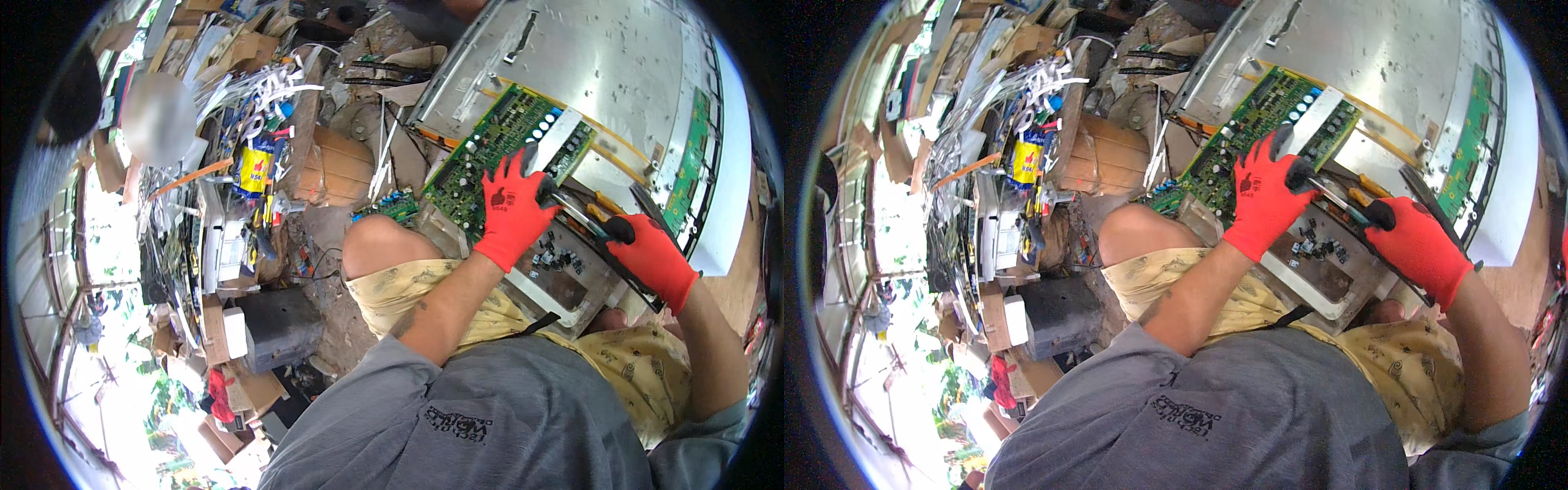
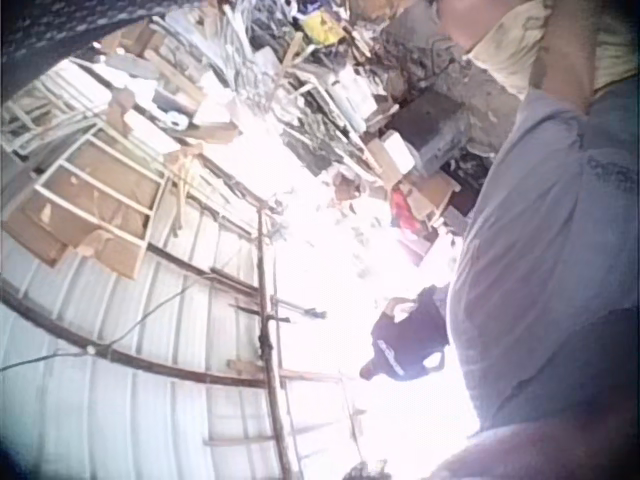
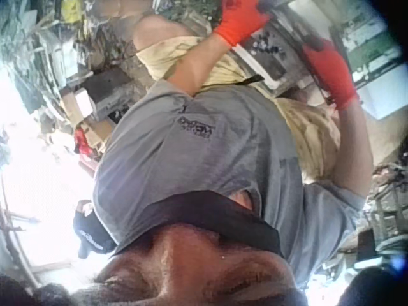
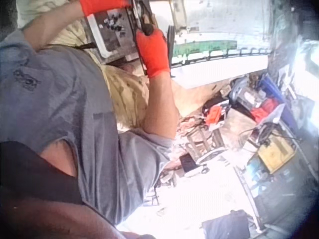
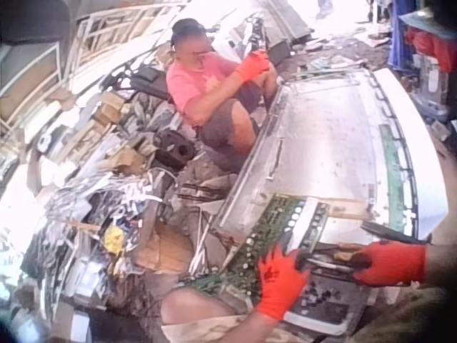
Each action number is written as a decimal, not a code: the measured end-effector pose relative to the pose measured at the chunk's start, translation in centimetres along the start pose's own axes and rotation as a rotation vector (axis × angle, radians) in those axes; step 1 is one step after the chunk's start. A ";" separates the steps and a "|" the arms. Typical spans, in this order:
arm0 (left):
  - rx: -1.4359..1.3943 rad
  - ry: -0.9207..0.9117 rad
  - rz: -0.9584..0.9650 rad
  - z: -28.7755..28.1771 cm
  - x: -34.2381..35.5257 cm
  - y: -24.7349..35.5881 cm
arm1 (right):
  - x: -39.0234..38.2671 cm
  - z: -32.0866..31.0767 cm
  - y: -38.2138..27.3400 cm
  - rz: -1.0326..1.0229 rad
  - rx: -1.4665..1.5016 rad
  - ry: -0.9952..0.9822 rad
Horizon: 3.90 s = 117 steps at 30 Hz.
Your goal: The person uses a screwdriver to remove screws from a green circuit board, then uses pliers to pry and remove a white plastic component. The person flips the board over and continues to use pliers to remove additional components.
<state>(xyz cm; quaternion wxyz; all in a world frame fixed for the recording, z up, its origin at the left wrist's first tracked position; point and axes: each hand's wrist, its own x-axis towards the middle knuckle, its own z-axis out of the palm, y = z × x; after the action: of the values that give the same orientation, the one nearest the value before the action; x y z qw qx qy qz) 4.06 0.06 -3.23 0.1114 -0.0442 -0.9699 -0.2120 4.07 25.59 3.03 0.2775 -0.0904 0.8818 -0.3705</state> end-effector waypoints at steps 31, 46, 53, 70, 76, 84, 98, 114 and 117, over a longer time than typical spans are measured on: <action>-0.457 -0.106 0.043 -0.4 1.0 0.4 | 3.2 0.7 -2.9 -0.142 -0.121 0.011; -0.146 -0.076 0.116 -1.7 1.0 -2.5 | 2.3 0.9 -3.6 -0.257 -0.197 0.026; -0.346 -0.171 0.210 -2.8 1.8 -0.7 | 4.4 1.5 -3.9 -0.172 -0.267 0.069; -0.454 -0.226 0.095 -2.9 1.8 -1.3 | 4.9 2.6 -3.4 -0.311 -0.373 0.167; -0.431 -0.247 0.095 -3.1 2.0 -1.3 | 5.3 3.8 -3.0 -0.322 -0.441 0.205; -0.457 -0.268 0.067 -3.1 2.1 -1.2 | 4.8 2.5 -3.4 -0.279 -0.333 0.071; -0.146 -0.165 0.268 -3.7 1.2 -0.2 | 2.7 0.8 -2.6 -0.256 -0.304 0.075; -0.042 -0.007 0.285 -13.0 -3.4 -1.9 | -2.6 -4.3 -1.4 -0.315 -0.055 0.296; 0.075 0.128 0.161 -15.7 -3.5 -5.4 | -2.4 -3.8 -1.2 -0.290 -0.073 0.262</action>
<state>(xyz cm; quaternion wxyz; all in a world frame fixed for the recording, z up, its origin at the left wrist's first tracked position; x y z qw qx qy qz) 9.80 -11.55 7.73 0.1915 -0.1039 -0.9613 -0.1684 3.86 27.95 7.04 0.1004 -0.1776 0.9009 -0.3832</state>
